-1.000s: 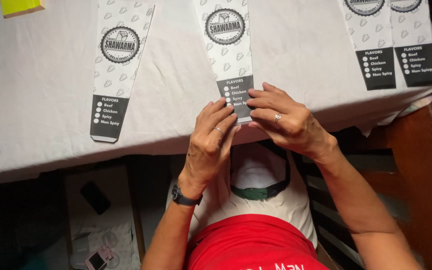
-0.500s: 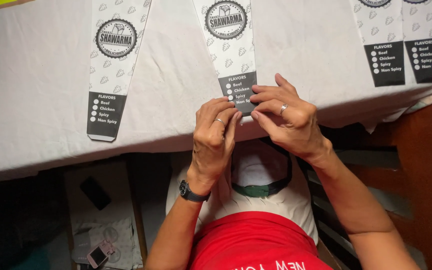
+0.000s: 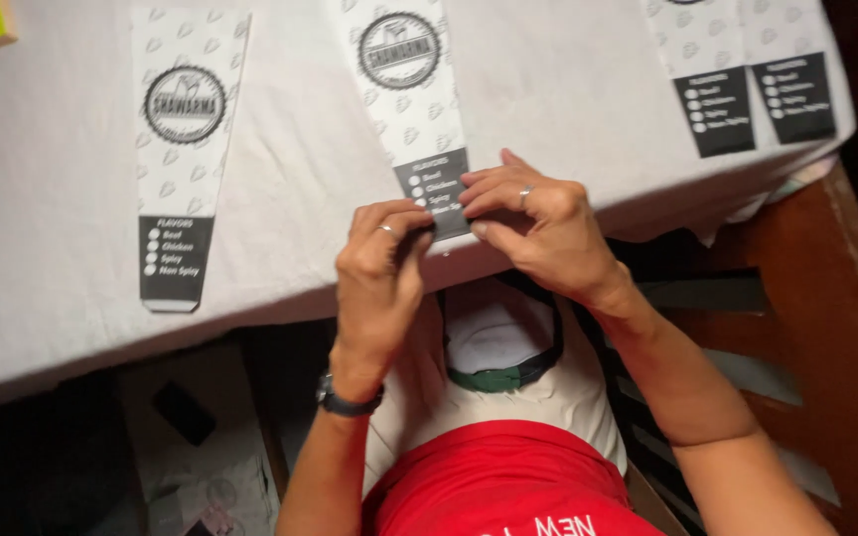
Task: Folding the bottom flaps of paper food sleeves and applying glue to seal them.
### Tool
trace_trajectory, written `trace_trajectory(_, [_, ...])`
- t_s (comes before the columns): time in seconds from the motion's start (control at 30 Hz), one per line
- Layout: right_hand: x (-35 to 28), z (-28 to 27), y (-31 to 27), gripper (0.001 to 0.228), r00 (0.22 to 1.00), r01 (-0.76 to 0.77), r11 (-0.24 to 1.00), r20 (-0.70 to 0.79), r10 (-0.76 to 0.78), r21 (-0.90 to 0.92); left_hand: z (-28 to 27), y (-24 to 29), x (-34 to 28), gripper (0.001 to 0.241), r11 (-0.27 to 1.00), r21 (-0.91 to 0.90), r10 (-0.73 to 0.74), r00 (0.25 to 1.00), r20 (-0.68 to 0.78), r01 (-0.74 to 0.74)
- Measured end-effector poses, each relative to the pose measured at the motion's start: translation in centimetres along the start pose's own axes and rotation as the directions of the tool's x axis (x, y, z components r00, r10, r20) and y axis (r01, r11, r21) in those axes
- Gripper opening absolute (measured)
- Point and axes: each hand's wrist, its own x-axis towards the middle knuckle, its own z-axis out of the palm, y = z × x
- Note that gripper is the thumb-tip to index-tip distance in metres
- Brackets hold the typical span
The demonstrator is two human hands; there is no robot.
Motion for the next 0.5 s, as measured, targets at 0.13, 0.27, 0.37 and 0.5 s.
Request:
trace_trajectory(0.13, [-0.3, -1.2, -0.5, 0.024, 0.998, 0.032, 0.999, -0.055, -0.03, 0.036, -0.9, 1.8, 1.0, 0.033, 0.983, 0.152, 0.086, 0.988, 0.131, -0.106])
trace_trajectory(0.27, [-2.9, -6.6, 1.5, 0.036, 0.952, 0.089, 0.962, -0.262, -0.158, -0.257, 1.6, -0.7, 1.1, 0.042, 0.976, 0.179, 0.076, 0.969, 0.235, -0.12])
trace_trajectory(0.37, [-5.5, -11.2, 3.8, 0.022, 0.914, -0.006, 0.843, -0.345, -0.214, -0.538, 5.3, -1.4, 1.9, 0.044, 0.959, 0.202, 0.149, 0.957, 0.247, -0.201])
trace_trajectory(0.5, [-7.4, -14.3, 6.4, 0.02, 0.934, -0.111, 0.745, -0.325, -0.148, -0.658, 12.0, -0.5, 4.1, 0.06, 0.928, 0.169, 0.254, 0.896, 0.364, -0.331])
